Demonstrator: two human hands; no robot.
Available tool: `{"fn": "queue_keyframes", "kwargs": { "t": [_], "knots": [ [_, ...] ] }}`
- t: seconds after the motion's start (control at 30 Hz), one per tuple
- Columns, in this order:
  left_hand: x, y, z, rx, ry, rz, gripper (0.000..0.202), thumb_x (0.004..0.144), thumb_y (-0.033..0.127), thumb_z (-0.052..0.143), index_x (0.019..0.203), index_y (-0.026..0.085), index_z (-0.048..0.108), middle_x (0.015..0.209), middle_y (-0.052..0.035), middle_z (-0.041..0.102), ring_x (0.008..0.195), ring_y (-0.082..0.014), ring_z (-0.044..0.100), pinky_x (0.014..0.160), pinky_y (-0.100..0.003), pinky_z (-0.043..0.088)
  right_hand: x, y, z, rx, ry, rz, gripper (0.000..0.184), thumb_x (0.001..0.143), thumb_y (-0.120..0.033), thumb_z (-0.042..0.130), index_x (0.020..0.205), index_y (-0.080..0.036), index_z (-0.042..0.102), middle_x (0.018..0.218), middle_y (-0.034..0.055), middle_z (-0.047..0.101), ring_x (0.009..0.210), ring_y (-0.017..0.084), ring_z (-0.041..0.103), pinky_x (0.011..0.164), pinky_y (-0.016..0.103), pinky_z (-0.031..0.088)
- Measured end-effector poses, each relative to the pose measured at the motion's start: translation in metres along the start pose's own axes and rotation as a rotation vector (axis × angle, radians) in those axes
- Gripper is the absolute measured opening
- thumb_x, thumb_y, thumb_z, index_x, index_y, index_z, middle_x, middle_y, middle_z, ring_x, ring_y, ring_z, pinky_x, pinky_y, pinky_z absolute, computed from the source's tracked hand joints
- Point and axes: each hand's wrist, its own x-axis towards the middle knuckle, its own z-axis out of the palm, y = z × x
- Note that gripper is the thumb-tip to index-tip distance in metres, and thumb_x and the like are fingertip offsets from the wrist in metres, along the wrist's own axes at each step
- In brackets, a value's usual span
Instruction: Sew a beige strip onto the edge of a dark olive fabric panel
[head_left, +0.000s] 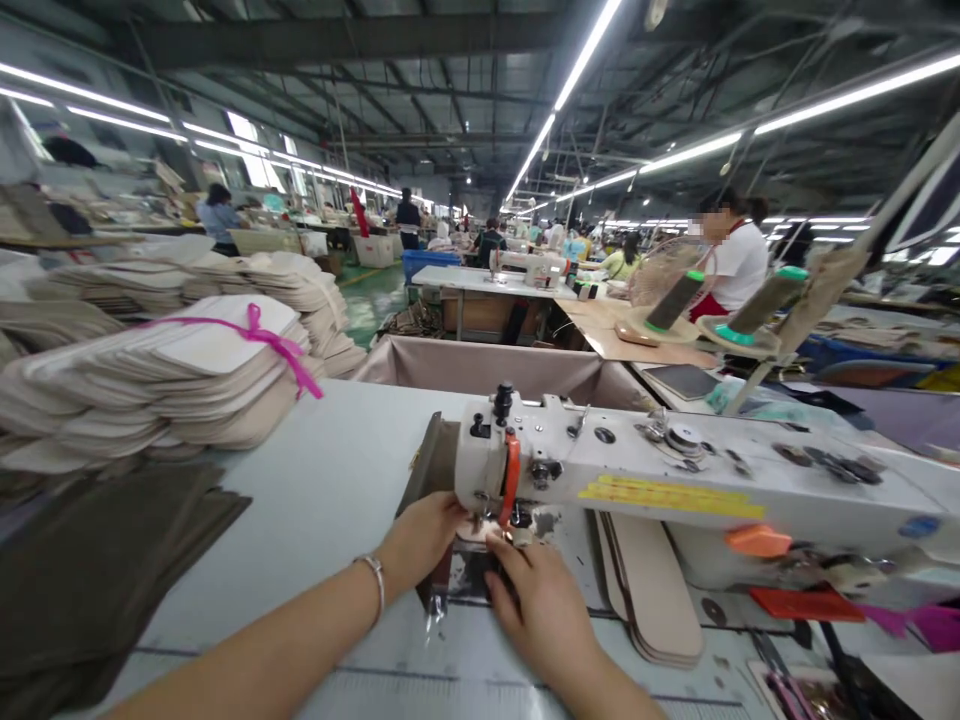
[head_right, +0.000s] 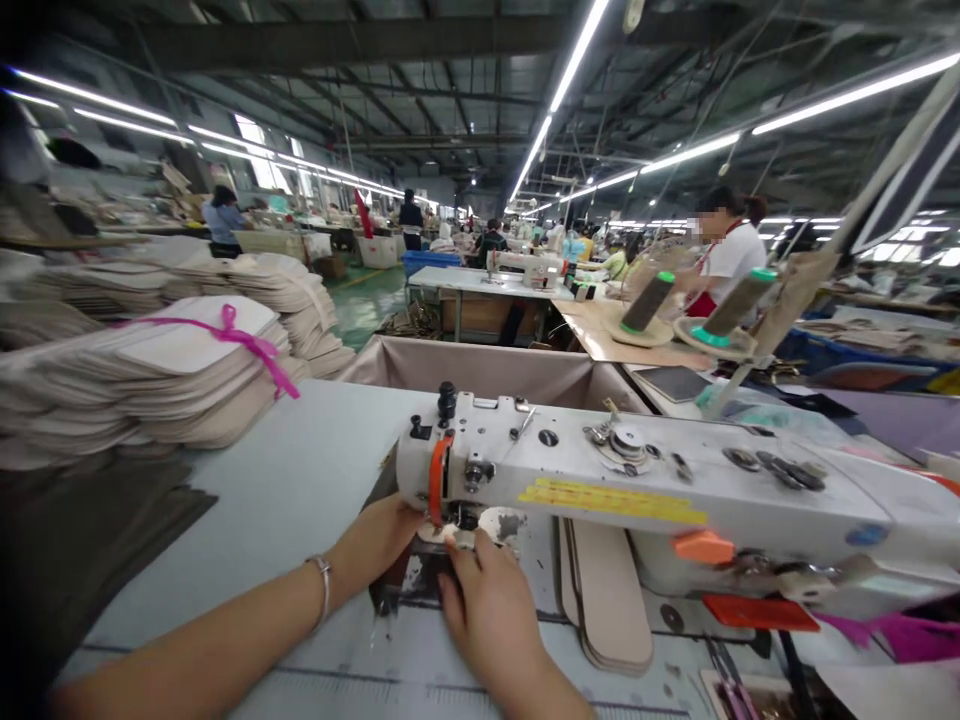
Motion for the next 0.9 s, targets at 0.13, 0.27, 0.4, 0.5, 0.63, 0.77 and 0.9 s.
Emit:
{"fn": "queue_keyframes", "kwargs": {
  "t": [0.13,0.27,0.4,0.5,0.63,0.77,0.9],
  "knots": [
    [0.001,-0.033,-0.017,0.050,0.031,-0.105,0.025,0.092,0.007,0.049,0.107,0.019,0.066,0.108,-0.0056,0.063,0.102,-0.0200,0.058,0.094,-0.035,0.051,0.001,0.004,0.004,0.039,0.016,-0.012,0.032,0.097,-0.022,0.042,0.126,-0.025,0.054,0.124,0.0116,0.055,0.110,0.029,0.055,0.091,0.050,0.051],
    [-0.009,-0.048,-0.036,0.071,0.017,-0.103,0.014,0.095,0.024,0.056,0.099,0.020,0.068,0.105,-0.0031,0.061,0.101,-0.0184,0.055,0.094,-0.034,0.046,0.001,0.009,0.010,0.021,-0.001,-0.034,0.029,0.097,-0.020,0.041,0.120,-0.025,0.058,0.117,0.0125,0.057,0.111,0.030,0.055,0.089,0.052,0.052],
    [-0.015,-0.044,-0.041,0.090,-0.005,-0.095,0.019,0.096,0.029,0.055,0.088,0.017,0.068,0.097,-0.0036,0.059,0.097,-0.0184,0.053,0.088,-0.032,0.044,0.000,0.012,0.014,0.018,0.005,-0.049,0.030,0.096,-0.018,0.041,0.120,-0.025,0.058,0.117,0.0135,0.057,0.112,0.030,0.056,0.088,0.051,0.052],
    [-0.016,-0.044,-0.036,0.082,-0.024,-0.104,0.016,0.096,0.023,0.053,0.087,0.015,0.064,0.095,-0.0026,0.057,0.091,-0.0150,0.055,0.082,-0.027,0.045,0.000,0.014,0.014,0.027,0.003,-0.066,0.030,0.096,-0.018,0.042,0.121,-0.024,0.057,0.118,0.0140,0.057,0.112,0.031,0.055,0.088,0.052,0.051],
    [-0.013,-0.048,-0.030,0.079,-0.023,-0.102,0.012,0.093,0.016,0.053,0.087,0.016,0.063,0.094,-0.0017,0.055,0.089,-0.0142,0.056,0.081,-0.025,0.045,0.002,0.012,0.012,0.078,0.012,-0.055,0.030,0.096,-0.015,0.041,0.118,-0.024,0.059,0.116,0.0118,0.059,0.110,0.028,0.055,0.090,0.051,0.050],
    [0.000,-0.047,-0.032,0.076,-0.001,-0.083,0.016,0.093,0.016,0.049,0.085,0.016,0.063,0.094,-0.0038,0.056,0.089,-0.0165,0.057,0.083,-0.027,0.046,0.002,0.007,0.002,0.124,0.030,-0.057,0.027,0.092,-0.013,0.048,0.108,-0.026,0.064,0.110,0.0071,0.063,0.105,0.024,0.057,0.091,0.044,0.049],
    [0.010,-0.048,-0.036,0.030,0.020,-0.015,0.019,0.091,0.014,0.049,0.082,0.017,0.065,0.096,-0.0046,0.061,0.088,-0.0176,0.060,0.082,-0.028,0.048,-0.010,0.000,-0.022,0.146,0.043,-0.099,0.018,0.089,-0.018,0.055,0.100,-0.028,0.066,0.110,0.0006,0.066,0.101,0.019,0.060,0.088,0.035,0.050]
  ]
}}
